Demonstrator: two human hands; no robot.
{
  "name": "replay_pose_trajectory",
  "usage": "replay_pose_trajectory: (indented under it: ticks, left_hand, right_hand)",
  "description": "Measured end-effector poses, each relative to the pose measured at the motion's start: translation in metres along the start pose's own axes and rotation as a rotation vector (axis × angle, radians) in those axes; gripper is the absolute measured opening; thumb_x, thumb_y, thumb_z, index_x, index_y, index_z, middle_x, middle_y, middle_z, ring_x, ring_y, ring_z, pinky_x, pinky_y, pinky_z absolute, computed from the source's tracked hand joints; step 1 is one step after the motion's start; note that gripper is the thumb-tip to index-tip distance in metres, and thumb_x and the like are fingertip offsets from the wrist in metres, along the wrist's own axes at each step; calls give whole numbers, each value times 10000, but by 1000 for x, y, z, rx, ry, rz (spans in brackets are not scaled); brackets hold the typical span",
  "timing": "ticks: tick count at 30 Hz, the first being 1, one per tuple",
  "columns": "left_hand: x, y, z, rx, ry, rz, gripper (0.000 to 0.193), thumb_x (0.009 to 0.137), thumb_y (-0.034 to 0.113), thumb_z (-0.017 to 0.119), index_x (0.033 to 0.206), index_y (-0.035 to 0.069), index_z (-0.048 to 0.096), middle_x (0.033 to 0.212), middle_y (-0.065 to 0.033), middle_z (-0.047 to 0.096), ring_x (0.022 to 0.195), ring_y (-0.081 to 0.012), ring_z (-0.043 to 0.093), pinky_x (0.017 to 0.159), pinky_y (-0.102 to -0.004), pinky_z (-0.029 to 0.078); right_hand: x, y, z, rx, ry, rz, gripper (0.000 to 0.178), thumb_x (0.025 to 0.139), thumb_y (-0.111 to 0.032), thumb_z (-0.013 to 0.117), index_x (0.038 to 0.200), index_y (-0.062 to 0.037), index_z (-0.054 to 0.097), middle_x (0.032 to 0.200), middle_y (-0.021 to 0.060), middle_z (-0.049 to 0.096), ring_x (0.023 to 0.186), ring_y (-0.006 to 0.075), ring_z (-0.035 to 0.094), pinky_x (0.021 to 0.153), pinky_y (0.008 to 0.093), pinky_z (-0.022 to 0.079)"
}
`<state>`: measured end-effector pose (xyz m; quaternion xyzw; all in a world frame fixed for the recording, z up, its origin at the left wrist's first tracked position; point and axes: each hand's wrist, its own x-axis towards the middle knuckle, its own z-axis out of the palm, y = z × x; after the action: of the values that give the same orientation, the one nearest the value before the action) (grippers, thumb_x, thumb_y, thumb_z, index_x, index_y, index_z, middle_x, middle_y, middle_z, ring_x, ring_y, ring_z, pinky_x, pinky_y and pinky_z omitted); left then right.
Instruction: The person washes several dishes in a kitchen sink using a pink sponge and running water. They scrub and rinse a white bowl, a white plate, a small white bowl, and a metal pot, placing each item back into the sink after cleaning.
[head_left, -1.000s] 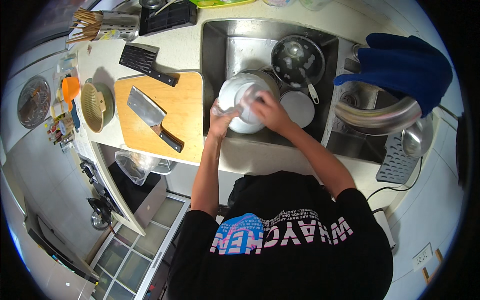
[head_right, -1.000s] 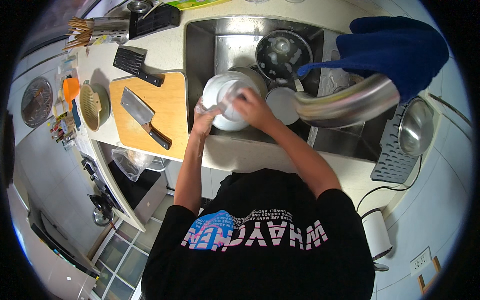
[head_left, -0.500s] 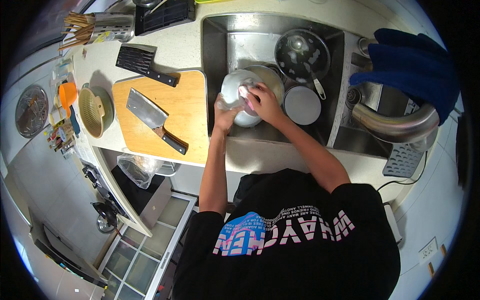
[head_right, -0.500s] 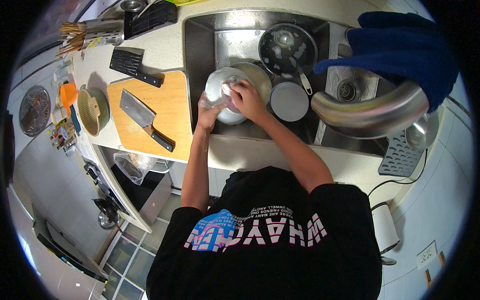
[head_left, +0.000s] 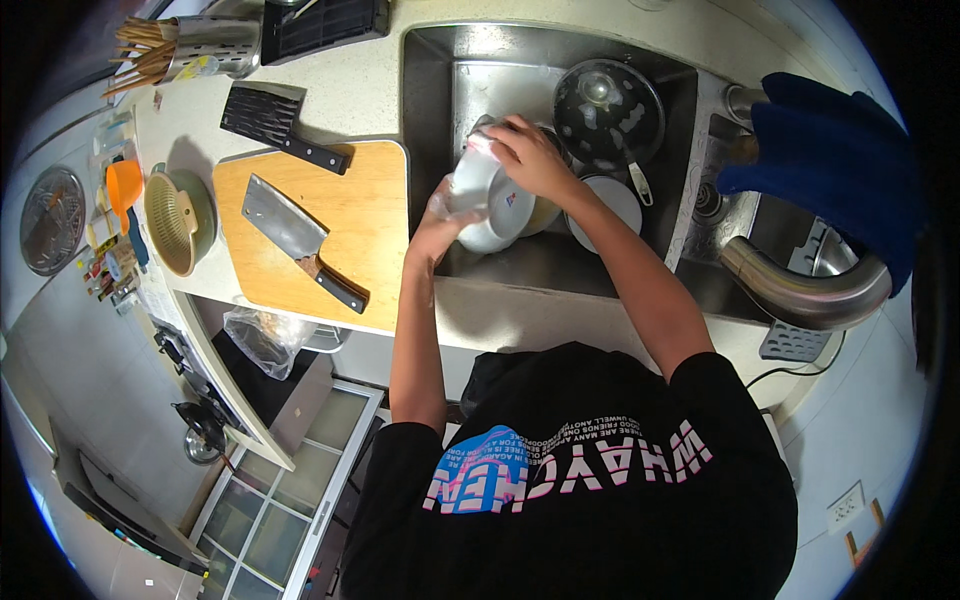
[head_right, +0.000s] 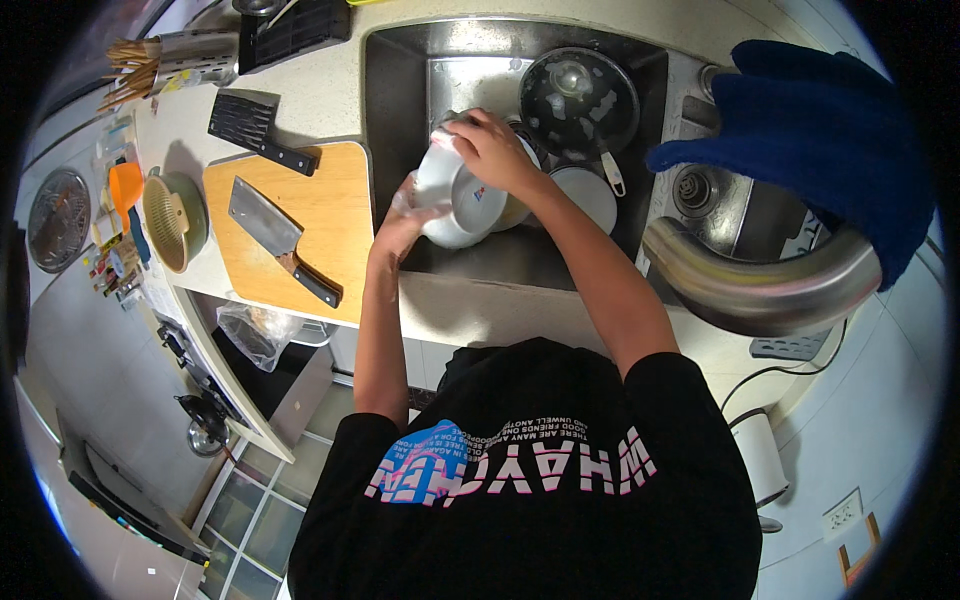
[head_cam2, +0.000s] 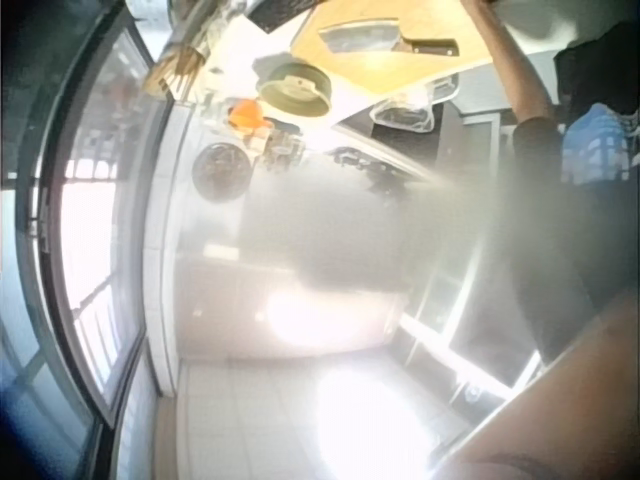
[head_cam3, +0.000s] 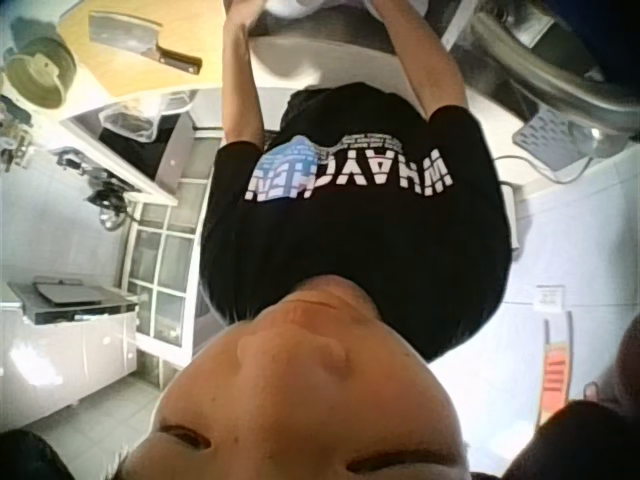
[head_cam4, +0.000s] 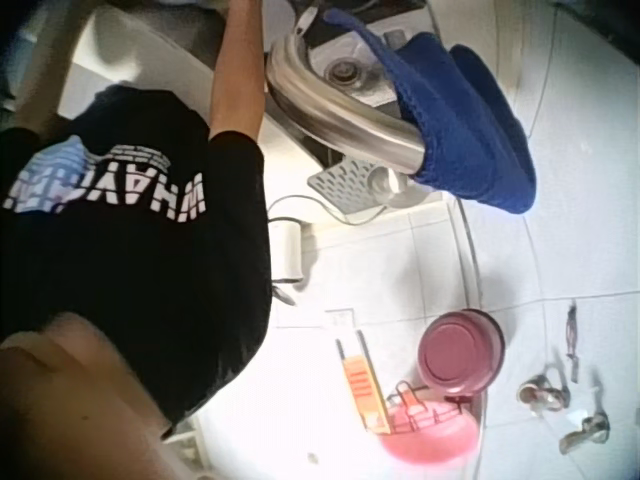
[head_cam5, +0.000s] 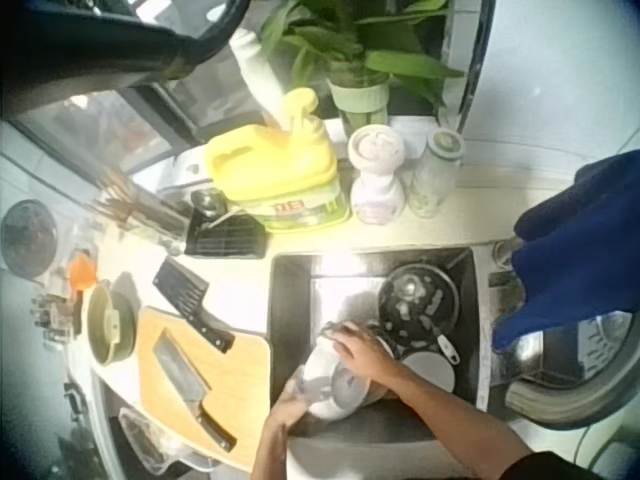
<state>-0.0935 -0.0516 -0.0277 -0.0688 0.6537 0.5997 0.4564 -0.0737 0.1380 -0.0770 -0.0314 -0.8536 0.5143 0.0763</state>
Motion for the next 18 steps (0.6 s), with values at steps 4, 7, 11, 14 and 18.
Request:
replay_pose_trajectory:
  ticks: [4, 7, 11, 14, 18]
  left_hand:
    - [9, 5, 3, -461, -25, -239, 584, 946, 461, 329, 1294, -5, 388, 1194, -121, 538, 1102, -239, 523, 963, -381, 393]
    - [15, 6, 5, -672, -83, -326, 651, 949, 524, 205, 1275, -6, 398, 1209, -131, 534, 1133, -262, 510, 974, -418, 385]
    - [29, -10, -8, -617, -49, -350, 562, 953, 467, 302, 1220, -3, 453, 1128, -145, 574, 1034, -258, 571, 895, -400, 453]
    - [46, -28, -21, -379, -15, -354, 447, 940, 373, 427, 1178, 1, 496, 1054, -138, 606, 941, -229, 608, 795, -352, 509]
    - [50, -23, -18, -295, -45, -334, 435, 871, 255, 598, 1186, -23, 481, 974, -110, 619, 845, -169, 615, 728, -289, 528]
  right_hand:
    - [1, -8, -4, 75, -73, 32, 235, 833, -132, 539, 1041, -66, 625, 981, 145, 565, 893, 331, 563, 806, 401, 451]
    - [-15, -9, 3, 46, -91, -38, 207, 826, -132, 553, 1006, -90, 646, 993, 129, 567, 905, 314, 569, 815, 399, 453]
    - [-24, -37, -3, 9, -131, -234, 153, 775, -123, 596, 910, -110, 667, 1005, 90, 568, 910, 293, 555, 783, 401, 458]
    - [-44, -51, -4, -39, -238, -351, 102, 712, -109, 611, 805, -116, 652, 1008, 61, 571, 942, 269, 543, 797, 387, 446]
    - [-85, -52, -19, -46, -443, -422, 135, 646, -75, 613, 777, -103, 627, 1057, 53, 577, 965, 250, 539, 850, 380, 424]
